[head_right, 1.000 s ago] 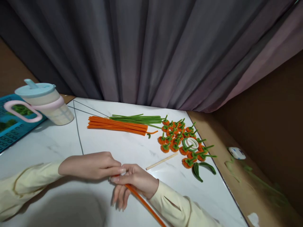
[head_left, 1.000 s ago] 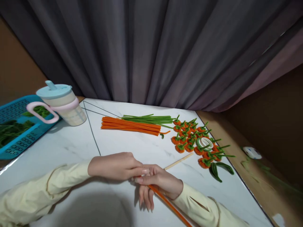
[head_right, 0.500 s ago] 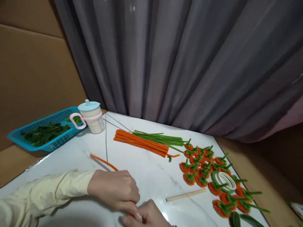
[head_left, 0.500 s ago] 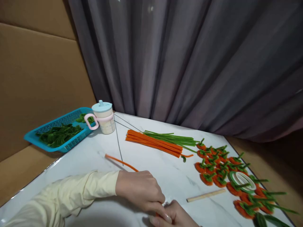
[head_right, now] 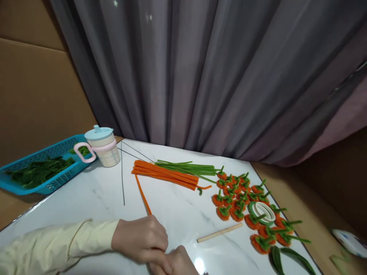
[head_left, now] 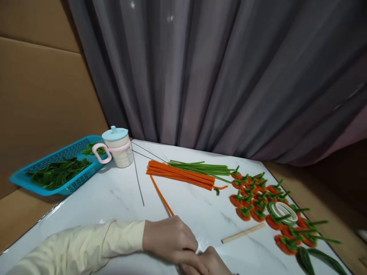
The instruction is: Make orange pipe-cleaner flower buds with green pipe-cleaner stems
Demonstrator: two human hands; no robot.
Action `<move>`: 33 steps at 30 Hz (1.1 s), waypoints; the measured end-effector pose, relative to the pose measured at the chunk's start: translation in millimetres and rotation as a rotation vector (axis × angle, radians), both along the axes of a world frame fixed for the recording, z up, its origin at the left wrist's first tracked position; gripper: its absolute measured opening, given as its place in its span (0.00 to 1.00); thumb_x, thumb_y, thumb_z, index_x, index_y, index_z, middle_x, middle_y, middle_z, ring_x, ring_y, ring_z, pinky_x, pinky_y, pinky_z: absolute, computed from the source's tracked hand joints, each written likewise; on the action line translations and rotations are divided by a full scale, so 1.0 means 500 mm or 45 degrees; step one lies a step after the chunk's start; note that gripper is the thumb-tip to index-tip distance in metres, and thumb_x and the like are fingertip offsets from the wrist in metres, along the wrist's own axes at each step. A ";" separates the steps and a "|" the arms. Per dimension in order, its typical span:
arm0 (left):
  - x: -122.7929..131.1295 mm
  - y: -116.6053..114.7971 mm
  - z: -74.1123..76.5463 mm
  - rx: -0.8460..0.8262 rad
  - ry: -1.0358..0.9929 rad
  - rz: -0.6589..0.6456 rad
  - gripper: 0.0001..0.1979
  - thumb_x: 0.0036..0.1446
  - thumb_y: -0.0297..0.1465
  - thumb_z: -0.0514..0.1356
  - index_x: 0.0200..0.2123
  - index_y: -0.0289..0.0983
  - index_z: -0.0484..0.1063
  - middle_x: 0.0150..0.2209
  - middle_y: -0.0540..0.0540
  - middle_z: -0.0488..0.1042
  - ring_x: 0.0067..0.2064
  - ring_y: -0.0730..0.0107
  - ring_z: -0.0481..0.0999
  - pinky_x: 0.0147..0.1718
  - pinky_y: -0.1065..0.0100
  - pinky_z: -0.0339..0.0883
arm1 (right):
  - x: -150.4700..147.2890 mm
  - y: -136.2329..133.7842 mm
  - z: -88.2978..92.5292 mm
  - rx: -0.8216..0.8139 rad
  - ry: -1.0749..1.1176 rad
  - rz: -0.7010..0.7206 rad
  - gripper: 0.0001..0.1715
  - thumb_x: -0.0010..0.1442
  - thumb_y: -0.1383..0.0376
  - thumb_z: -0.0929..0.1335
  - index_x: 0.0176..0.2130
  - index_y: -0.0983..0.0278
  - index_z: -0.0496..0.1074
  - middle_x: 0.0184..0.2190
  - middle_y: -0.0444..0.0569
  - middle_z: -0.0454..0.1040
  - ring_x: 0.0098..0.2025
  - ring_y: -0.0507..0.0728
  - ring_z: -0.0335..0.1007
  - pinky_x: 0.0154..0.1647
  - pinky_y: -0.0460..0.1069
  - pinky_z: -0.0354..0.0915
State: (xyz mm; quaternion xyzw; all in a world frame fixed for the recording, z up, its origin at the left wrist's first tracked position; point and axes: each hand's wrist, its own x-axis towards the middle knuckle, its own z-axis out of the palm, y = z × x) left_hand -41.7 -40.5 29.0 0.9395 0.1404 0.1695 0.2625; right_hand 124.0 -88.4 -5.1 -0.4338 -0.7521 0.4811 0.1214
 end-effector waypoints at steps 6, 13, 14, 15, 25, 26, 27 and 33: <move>0.001 0.027 -0.028 -0.563 -0.238 -0.081 0.24 0.55 0.49 0.55 0.19 0.35 0.63 0.18 0.51 0.62 0.21 0.77 0.59 0.20 0.75 0.56 | -0.011 0.006 0.028 -0.190 0.081 -0.083 0.25 0.52 0.64 0.65 0.11 0.65 0.50 0.09 0.36 0.46 0.15 0.43 0.40 0.15 0.43 0.41; 0.002 0.027 -0.033 -0.556 -0.256 -0.071 0.21 0.56 0.44 0.56 0.20 0.34 0.64 0.19 0.51 0.62 0.20 0.78 0.58 0.20 0.76 0.55 | -0.008 0.006 0.035 -0.256 0.157 -0.110 0.26 0.55 0.57 0.64 0.12 0.66 0.60 0.09 0.39 0.58 0.13 0.44 0.52 0.17 0.41 0.52; 0.003 0.026 -0.033 -0.529 -0.250 -0.069 0.21 0.56 0.44 0.55 0.20 0.34 0.64 0.19 0.51 0.62 0.20 0.78 0.58 0.20 0.76 0.55 | -0.007 0.007 0.035 -0.268 0.172 -0.110 0.27 0.55 0.55 0.64 0.12 0.66 0.60 0.09 0.40 0.58 0.13 0.44 0.52 0.16 0.41 0.52; 0.003 0.025 -0.033 -0.500 -0.237 -0.067 0.21 0.57 0.44 0.54 0.20 0.35 0.63 0.18 0.51 0.62 0.20 0.78 0.58 0.20 0.75 0.55 | -0.006 0.008 0.037 -0.285 0.181 -0.110 0.27 0.55 0.54 0.65 0.12 0.66 0.61 0.09 0.40 0.58 0.13 0.44 0.52 0.16 0.41 0.51; -0.001 0.010 -0.052 -0.074 -0.197 -0.086 0.13 0.57 0.33 0.47 0.20 0.40 0.55 0.14 0.52 0.58 0.18 0.73 0.60 0.19 0.72 0.55 | -0.004 0.008 0.042 -0.376 0.281 -0.169 0.29 0.52 0.54 0.68 0.10 0.65 0.58 0.07 0.39 0.55 0.12 0.43 0.47 0.14 0.42 0.45; -0.001 0.008 -0.055 -0.027 -0.196 -0.088 0.12 0.56 0.33 0.47 0.20 0.40 0.54 0.14 0.52 0.57 0.18 0.72 0.60 0.19 0.72 0.55 | -0.004 0.009 0.041 -0.371 0.314 -0.158 0.29 0.52 0.54 0.68 0.10 0.65 0.57 0.07 0.38 0.54 0.12 0.43 0.46 0.14 0.42 0.44; -0.002 0.006 -0.055 0.022 -0.190 -0.090 0.12 0.56 0.33 0.47 0.20 0.40 0.54 0.14 0.51 0.57 0.17 0.72 0.60 0.18 0.71 0.55 | -0.004 0.009 0.041 -0.364 0.343 -0.141 0.29 0.52 0.54 0.68 0.10 0.65 0.57 0.07 0.38 0.53 0.12 0.43 0.45 0.14 0.42 0.44; -0.003 0.058 0.041 0.252 -0.055 0.278 0.15 0.59 0.31 0.47 0.22 0.37 0.64 0.20 0.46 0.68 0.24 0.70 0.67 0.25 0.70 0.61 | -0.004 0.012 0.050 -0.427 0.219 -0.165 0.24 0.51 0.60 0.68 0.11 0.67 0.62 0.07 0.38 0.54 0.12 0.43 0.46 0.13 0.42 0.43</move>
